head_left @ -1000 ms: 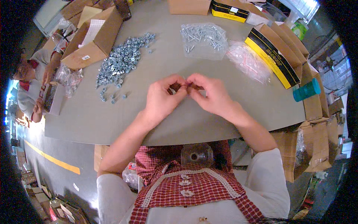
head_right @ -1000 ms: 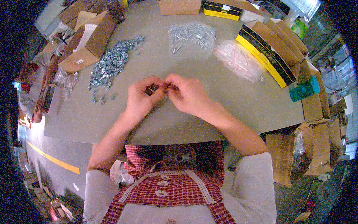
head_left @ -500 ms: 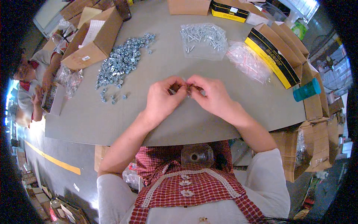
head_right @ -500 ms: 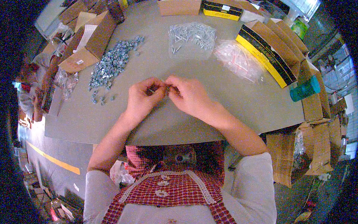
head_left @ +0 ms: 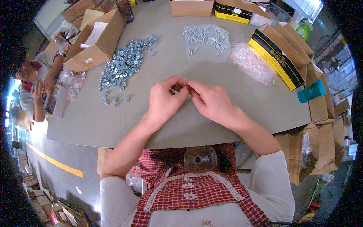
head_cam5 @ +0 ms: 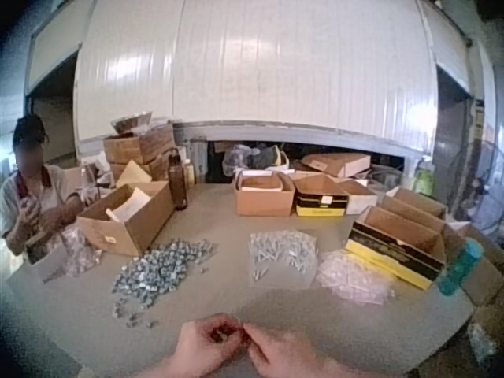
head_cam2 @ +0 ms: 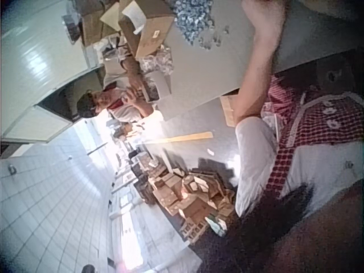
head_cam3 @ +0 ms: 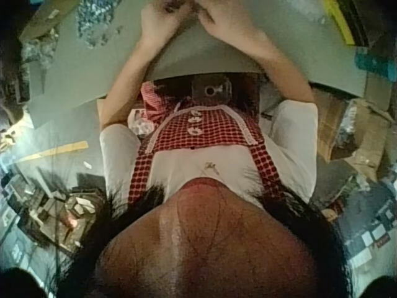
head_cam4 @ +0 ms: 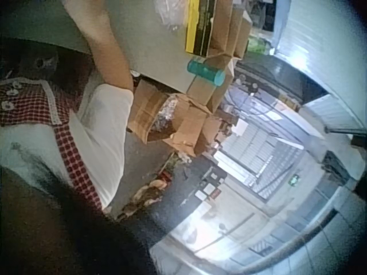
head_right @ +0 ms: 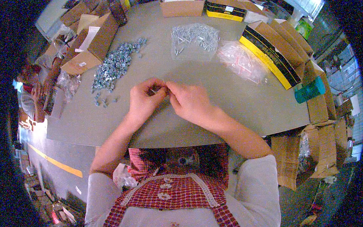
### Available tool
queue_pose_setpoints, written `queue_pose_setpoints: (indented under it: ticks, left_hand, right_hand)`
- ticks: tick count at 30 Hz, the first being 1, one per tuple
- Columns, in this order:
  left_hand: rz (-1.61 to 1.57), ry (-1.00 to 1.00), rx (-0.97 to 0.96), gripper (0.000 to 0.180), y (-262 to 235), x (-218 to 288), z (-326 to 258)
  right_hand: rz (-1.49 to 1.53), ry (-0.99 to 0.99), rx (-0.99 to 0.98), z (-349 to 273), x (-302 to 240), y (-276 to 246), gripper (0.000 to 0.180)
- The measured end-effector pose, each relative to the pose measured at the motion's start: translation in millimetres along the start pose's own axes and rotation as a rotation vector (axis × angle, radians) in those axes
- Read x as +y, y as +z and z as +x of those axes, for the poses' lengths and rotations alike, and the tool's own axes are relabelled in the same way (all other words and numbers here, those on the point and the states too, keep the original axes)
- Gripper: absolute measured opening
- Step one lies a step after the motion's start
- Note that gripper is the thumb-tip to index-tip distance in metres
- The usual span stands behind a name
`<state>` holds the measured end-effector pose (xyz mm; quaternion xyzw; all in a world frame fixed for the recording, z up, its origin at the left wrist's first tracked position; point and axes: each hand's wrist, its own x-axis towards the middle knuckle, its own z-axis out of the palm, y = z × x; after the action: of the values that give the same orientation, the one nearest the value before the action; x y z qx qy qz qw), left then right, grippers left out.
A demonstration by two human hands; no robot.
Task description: Sorting and packing small metal bolts and washers into plastic bags in a factory workshop.
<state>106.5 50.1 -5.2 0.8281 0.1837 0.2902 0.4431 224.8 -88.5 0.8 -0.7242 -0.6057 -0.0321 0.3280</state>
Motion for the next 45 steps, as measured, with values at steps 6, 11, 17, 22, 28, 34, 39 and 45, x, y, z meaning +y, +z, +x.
queue_pose_setpoints:
  ticks: [6, 11, 17, 22, 28, 34, 39, 45]
  left_hand:
    - [-0.275, -0.071, -0.058, 0.004, -5, 0, 0]
    - [-0.347, -0.096, -0.071, 0.005, -3, -5, 1]
    - [-0.320, -0.160, -0.047, 0.012, -1, 5, 2]
    - [-0.341, -0.238, -0.070, 0.017, -7, 6, 3]
    - [-0.559, -0.378, -0.186, 0.026, -22, 5, 8]
    - [-0.698, -0.492, -0.252, 0.019, -28, 10, 8]
    - [-0.674, -0.445, -0.168, 0.011, -17, 9, 3]
    - [-0.633, -0.430, -0.199, 0.008, -15, 13, 2]
  right_hand:
    - [0.274, 0.001, 0.003, -1, 2, -1, 0.038]
    - [0.370, 0.015, 0.019, 2, 9, 3, 0.038]
    - [0.077, -0.051, 0.081, 3, 5, 0, 0.039]
    - [-0.050, -0.122, 0.107, 3, 5, 4, 0.043]
    - [0.074, -0.261, 0.245, 6, 2, 1, 0.041]
    - [0.442, -0.223, 0.208, 6, 7, 1, 0.033]
    - [0.695, 0.004, 0.155, 4, 3, 5, 0.027]
    - [0.713, 0.054, 0.114, 7, 11, 4, 0.020]
